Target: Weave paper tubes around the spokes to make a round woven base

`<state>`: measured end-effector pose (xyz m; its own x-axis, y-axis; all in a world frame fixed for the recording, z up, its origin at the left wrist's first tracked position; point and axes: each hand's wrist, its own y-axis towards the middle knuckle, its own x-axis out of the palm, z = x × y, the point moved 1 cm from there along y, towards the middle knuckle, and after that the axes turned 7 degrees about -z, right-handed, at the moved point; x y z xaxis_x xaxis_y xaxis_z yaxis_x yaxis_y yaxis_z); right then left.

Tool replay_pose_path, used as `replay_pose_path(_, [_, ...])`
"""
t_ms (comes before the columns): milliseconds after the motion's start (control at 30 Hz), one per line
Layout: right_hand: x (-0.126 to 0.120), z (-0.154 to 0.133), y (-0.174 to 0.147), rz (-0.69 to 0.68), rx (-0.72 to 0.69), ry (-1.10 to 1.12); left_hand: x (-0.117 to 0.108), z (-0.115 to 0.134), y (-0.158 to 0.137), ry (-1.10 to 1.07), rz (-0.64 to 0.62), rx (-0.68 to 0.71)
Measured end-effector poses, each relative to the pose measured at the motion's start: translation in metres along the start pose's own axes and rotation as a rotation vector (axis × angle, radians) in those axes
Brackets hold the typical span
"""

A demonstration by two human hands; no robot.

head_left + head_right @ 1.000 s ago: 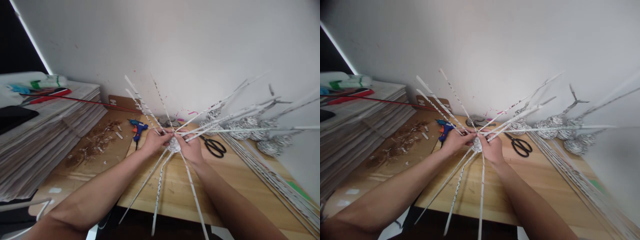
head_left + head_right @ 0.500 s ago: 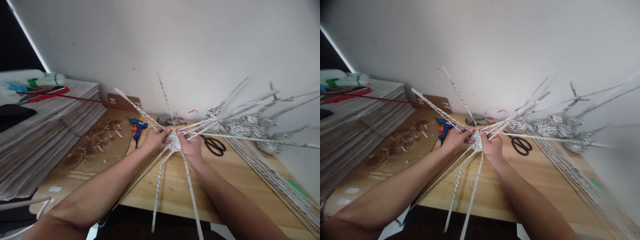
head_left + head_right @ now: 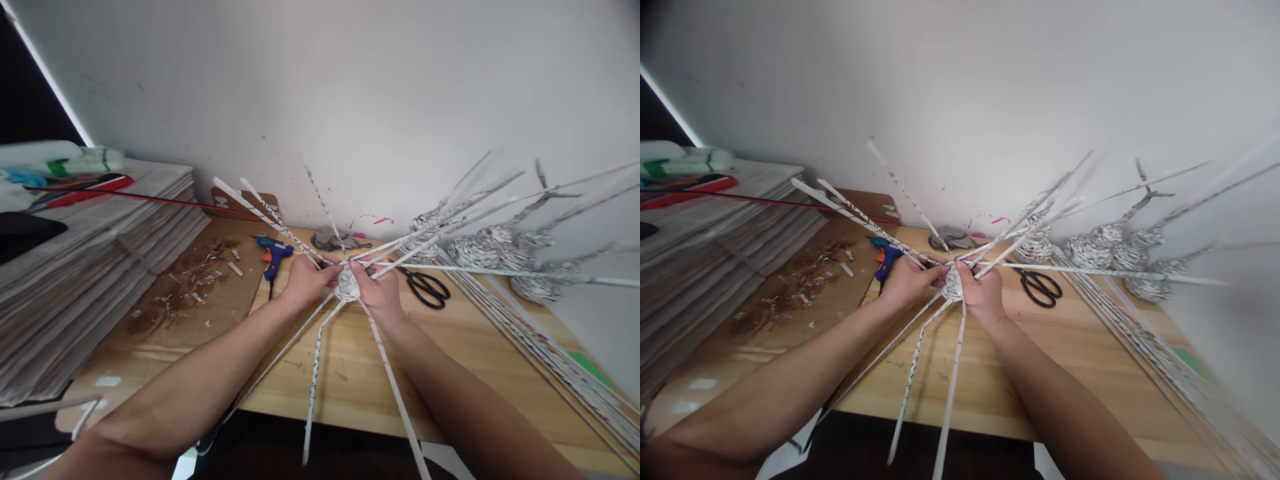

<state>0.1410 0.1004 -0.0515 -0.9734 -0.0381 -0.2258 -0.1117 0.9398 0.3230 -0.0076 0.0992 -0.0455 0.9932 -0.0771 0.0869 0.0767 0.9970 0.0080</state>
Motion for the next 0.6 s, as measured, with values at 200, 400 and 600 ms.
replay_pose_path(200, [0.0009,-0.0051,-0.0013,0.054,0.022,-0.017,0.0018,0.0035,-0.0011,-0.055,0.009,0.008])
replay_pose_path(400, [0.0009,-0.0063,-0.0031,0.11,0.062,-0.023,0.0056,-0.004,0.0009,-0.274,0.03,-0.007])
replay_pose_path(600, [0.0003,-0.0004,-0.0035,0.096,0.106,-0.042,0.0015,-0.0053,0.0029,-0.342,-0.033,-0.147])
